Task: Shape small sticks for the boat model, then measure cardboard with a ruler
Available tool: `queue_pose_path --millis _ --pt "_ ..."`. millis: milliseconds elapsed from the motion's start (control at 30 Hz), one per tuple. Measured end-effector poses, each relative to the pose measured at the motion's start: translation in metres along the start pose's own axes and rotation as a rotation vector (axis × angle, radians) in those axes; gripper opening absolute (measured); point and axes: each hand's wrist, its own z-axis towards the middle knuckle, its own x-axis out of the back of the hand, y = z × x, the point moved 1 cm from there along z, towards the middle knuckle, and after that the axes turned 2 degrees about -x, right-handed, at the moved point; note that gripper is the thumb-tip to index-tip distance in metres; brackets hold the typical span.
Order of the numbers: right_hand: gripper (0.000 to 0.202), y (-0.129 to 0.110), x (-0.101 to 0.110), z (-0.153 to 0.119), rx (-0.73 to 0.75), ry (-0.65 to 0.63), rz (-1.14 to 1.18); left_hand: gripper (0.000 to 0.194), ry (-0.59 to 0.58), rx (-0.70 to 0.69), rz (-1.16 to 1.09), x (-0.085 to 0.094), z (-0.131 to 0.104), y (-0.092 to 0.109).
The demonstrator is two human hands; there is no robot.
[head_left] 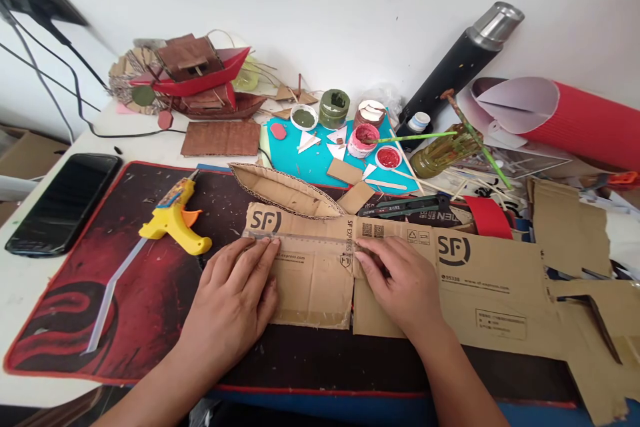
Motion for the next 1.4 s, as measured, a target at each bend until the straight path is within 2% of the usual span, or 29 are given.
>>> queue_pose_path --millis 333,800,1400 --pt "0.022 -0.0007 0.0018 0.0005 -0.012 -0.010 0.005 0.051 0.002 -0.013 -0.023 0.0011 0.0003 -0.0003" --pt "0.019 -0.0005 0.0008 -0.0002 -0.010 0.001 0.022 0.051 0.020 -0.043 -0.002 -0.0012 0.0001 -0.0028" --pt "0.025 -0.0025 0.0001 -0.0012 -0.011 0.019 0.007 0.053 0.065 -0.068 -0.001 -0.0063 -0.0024 -0.0069"
